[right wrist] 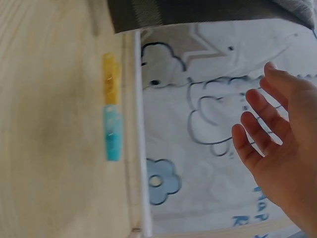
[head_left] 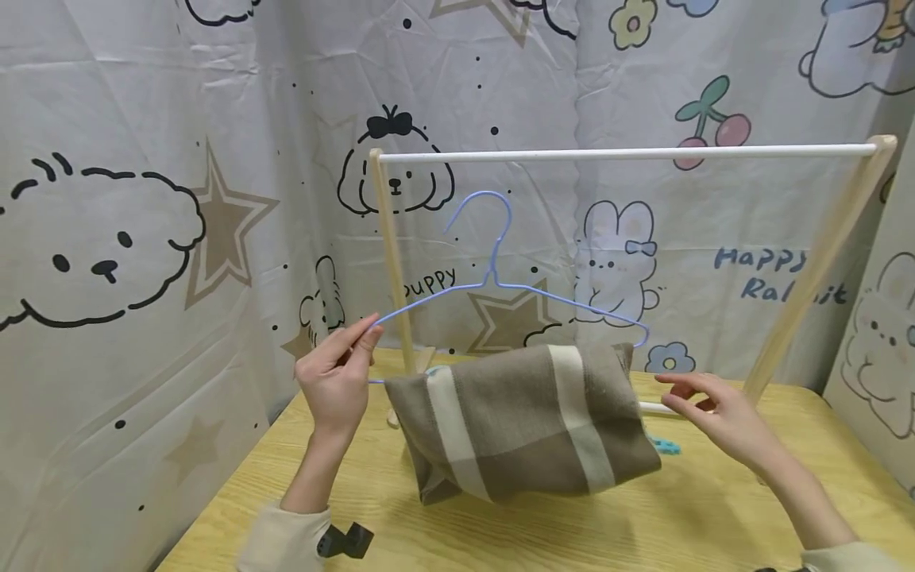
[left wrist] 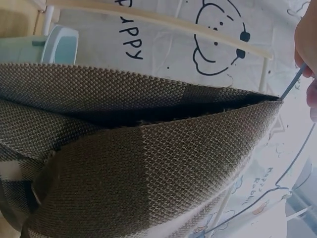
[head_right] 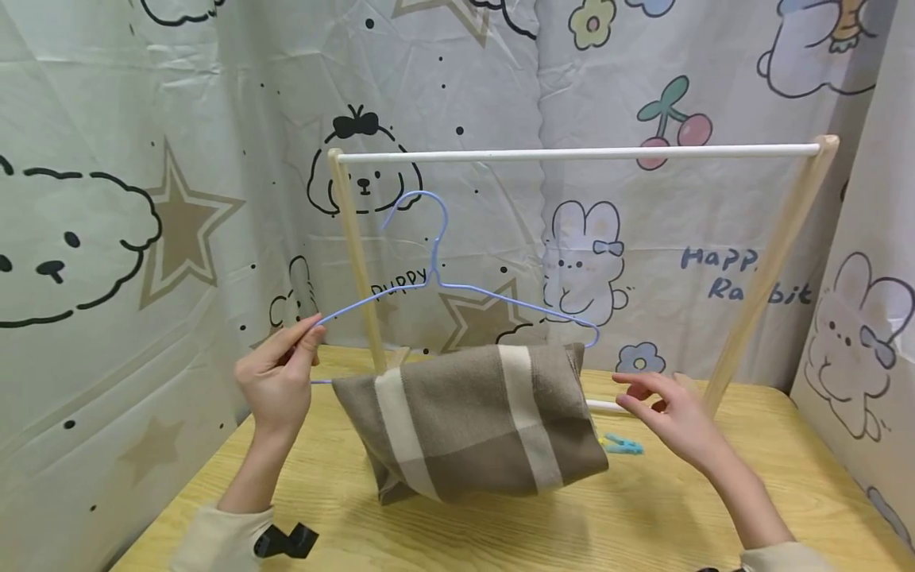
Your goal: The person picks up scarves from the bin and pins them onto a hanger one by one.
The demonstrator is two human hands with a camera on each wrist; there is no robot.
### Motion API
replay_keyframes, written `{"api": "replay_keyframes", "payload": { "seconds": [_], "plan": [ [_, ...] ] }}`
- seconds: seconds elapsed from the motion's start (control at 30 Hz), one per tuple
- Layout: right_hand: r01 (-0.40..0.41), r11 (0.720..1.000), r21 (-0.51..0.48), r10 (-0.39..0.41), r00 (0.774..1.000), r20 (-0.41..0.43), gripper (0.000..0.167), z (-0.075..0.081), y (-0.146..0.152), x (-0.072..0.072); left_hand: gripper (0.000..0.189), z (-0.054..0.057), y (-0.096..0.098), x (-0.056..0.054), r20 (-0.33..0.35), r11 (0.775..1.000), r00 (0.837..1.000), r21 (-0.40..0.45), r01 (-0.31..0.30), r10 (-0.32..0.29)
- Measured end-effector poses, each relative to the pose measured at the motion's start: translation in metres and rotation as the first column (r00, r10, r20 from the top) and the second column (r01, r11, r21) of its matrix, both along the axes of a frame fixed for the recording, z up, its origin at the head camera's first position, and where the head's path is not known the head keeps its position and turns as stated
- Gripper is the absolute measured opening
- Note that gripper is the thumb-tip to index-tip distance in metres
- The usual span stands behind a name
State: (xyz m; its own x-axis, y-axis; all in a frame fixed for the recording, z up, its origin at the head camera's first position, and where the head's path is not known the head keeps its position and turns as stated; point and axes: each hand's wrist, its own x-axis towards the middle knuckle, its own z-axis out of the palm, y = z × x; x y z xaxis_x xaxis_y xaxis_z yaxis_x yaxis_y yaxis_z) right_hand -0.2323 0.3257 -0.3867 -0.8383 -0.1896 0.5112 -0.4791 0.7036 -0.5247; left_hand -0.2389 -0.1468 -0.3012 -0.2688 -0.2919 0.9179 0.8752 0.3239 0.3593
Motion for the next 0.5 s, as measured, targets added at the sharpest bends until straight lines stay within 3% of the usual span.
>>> {"api": "replay_keyframes", "payload": {
  "seconds": [0.13, 0.23, 0.37, 0.5],
  "plan": [
    [-0.038, 0.999, -0.016, 0.039, 0.999, 0.017, 0.030, -0.017, 0.004, -0.007, 0.015, -0.004, 0.001, 0.000, 0.002, 1.000, 1.000, 0.002, 0.001, -0.001],
    [-0.050, 0.999, -0.018, 0.051, 0.996, 0.075, 0.030, -0.027, 0.009, -0.013, 0.015, -0.007, 0.001, -0.001, 0.006, 1.000, 1.000, 0.005, -0.004, 0.004],
    [-0.049, 0.998, 0.047, 0.041, 0.986, 0.164, 0.034, -0.042, 0.016, -0.020, 0.015, -0.011, 0.002, -0.003, 0.002, 1.000, 1.000, 0.013, -0.015, 0.015],
    [-0.058, 0.993, 0.104, 0.039, 0.983, 0.182, 0.038, -0.059, 0.023, -0.027, 0.016, -0.014, 0.005, -0.004, -0.014, 1.000, 1.000, 0.023, -0.020, 0.020]
  ]
}}
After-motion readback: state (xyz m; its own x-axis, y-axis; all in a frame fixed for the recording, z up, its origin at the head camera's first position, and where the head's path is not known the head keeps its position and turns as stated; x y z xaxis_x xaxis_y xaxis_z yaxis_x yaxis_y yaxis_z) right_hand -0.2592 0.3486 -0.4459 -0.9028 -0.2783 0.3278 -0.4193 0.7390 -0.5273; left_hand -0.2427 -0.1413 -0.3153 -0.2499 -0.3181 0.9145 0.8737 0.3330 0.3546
